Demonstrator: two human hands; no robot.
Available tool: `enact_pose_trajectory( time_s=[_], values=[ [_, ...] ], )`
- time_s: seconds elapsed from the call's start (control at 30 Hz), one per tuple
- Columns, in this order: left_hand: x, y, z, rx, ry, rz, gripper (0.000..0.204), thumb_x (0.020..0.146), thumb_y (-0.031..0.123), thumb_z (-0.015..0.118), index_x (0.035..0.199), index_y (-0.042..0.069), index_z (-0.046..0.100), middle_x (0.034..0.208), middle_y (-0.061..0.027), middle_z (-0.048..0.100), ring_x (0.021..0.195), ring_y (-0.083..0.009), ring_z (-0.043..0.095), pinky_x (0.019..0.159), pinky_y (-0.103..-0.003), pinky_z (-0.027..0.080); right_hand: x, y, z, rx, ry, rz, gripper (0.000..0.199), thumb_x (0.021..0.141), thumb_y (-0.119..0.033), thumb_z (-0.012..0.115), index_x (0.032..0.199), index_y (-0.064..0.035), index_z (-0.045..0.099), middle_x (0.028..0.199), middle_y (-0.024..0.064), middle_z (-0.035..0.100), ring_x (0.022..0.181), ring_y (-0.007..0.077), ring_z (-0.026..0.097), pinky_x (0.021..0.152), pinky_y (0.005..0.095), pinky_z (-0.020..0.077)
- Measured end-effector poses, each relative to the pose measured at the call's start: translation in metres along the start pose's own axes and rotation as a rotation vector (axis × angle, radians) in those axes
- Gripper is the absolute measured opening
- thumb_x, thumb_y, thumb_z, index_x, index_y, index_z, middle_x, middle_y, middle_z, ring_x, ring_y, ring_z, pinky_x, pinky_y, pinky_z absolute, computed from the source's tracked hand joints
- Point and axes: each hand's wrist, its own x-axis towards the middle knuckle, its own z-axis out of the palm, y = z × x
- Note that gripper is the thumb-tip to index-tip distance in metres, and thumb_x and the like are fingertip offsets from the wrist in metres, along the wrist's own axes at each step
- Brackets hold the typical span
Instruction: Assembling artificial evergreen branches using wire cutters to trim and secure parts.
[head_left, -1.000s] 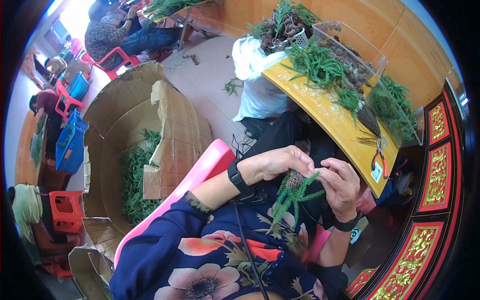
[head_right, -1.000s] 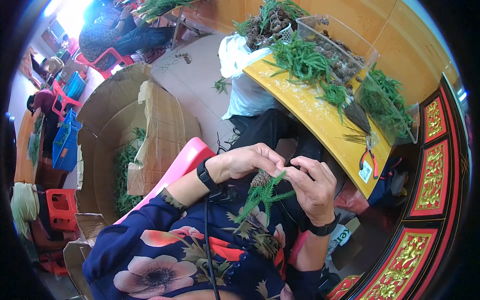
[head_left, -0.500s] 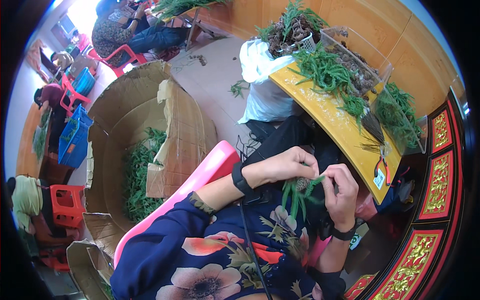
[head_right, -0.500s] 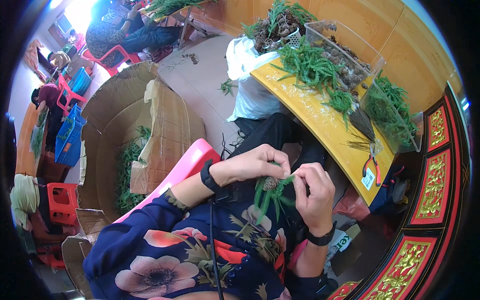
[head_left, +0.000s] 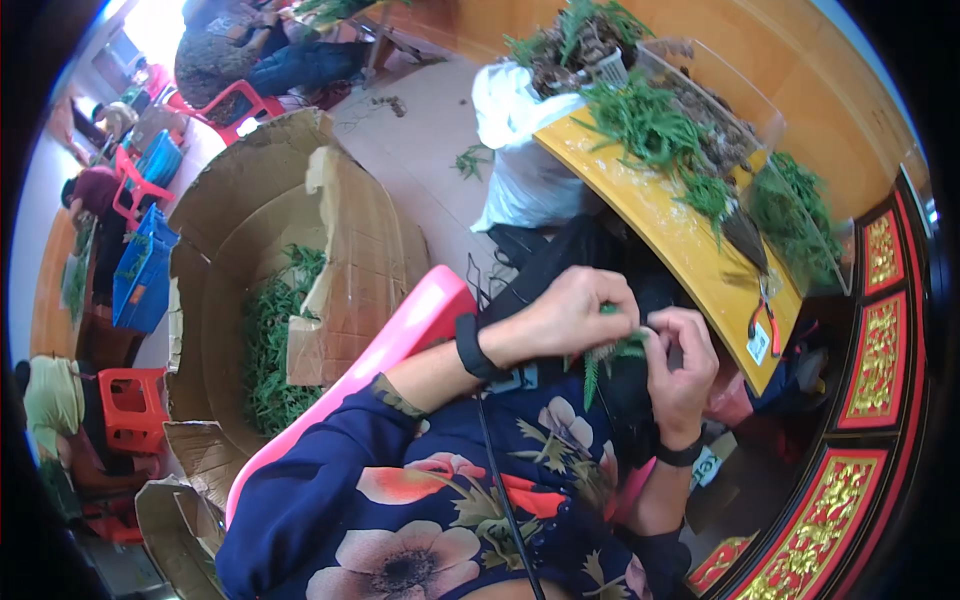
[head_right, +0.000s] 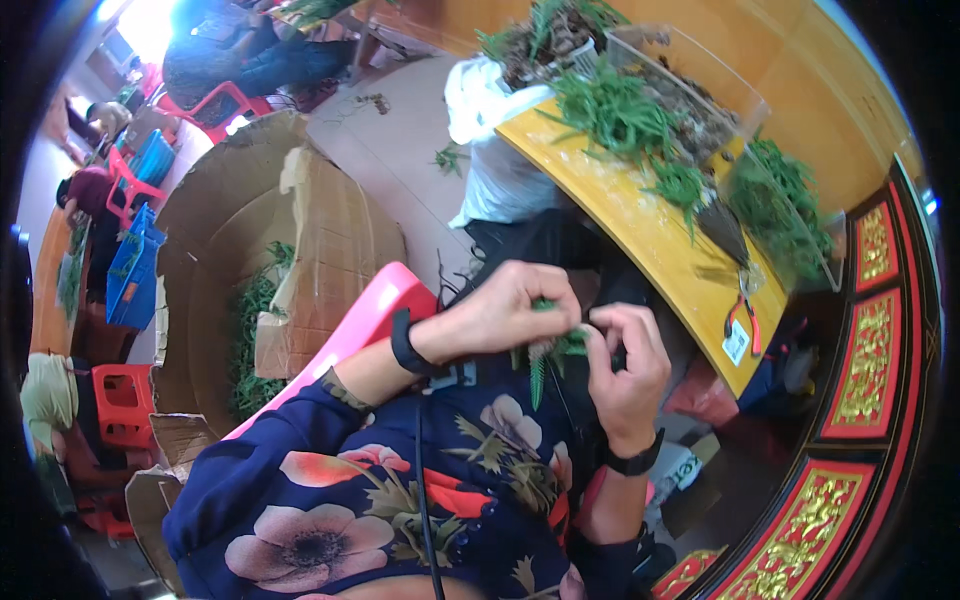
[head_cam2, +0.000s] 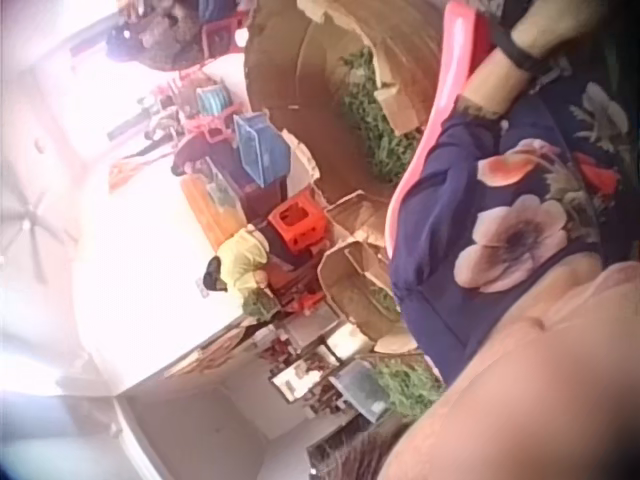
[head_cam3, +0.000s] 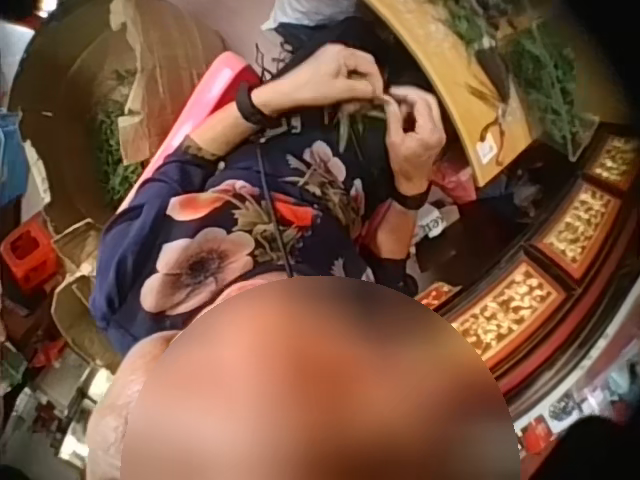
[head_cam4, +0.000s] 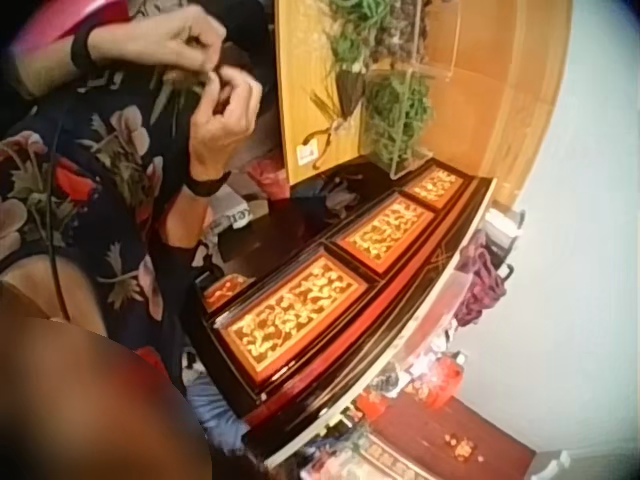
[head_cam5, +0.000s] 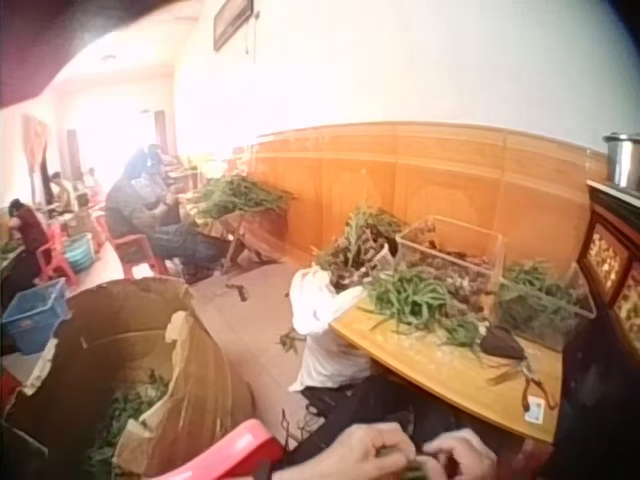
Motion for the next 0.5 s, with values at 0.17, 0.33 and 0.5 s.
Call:
enact_pose_trajectory(
  time_s=[0.17,0.33,0.5],
  values=[
    [0.005,0.005,-0.001,-0.39,-0.104,-0.256,0.01,0.083,0.007,0.06,0.083,0.0,0.066,0.077,-0.0002,0.063,0.074,-0.0062,0.056,0.066,-0.023,0.045,0.007,0.015,-0.007,-0.212,0.042,-0.451,0.024,0.071,0.003,0.07,0.093,-0.0052,0.064,0.091,0.0089,0.061,0.072,0.0236,0.058,0.066,0.0318,0.046],
    [0.005,0.001,0.0,-0.484,-0.167,-0.365,0.008,0.082,0.007,0.061,0.082,0.0,0.066,0.076,0.0013,0.061,0.071,-0.0049,0.054,0.065,-0.02,0.043,0.003,0.021,-0.009,-0.27,0.039,-0.475,0.02,0.071,0.0,0.069,0.089,-0.0067,0.064,0.089,0.0074,0.062,0.077,0.0249,0.059,0.067,0.034,0.046],
    [0.004,0.015,0.01,0.219,-0.071,-0.031,0.007,0.081,0.007,0.064,0.081,0.0,0.065,0.075,0.0027,0.057,0.067,-0.0043,0.052,0.062,-0.019,0.04,-0.006,0.021,-0.008,-0.29,-0.073,-0.161,0.012,0.076,-0.005,0.067,0.087,-0.0053,0.063,0.087,0.0086,0.062,0.075,0.0255,0.06,0.066,0.0335,0.046]
  ],
)
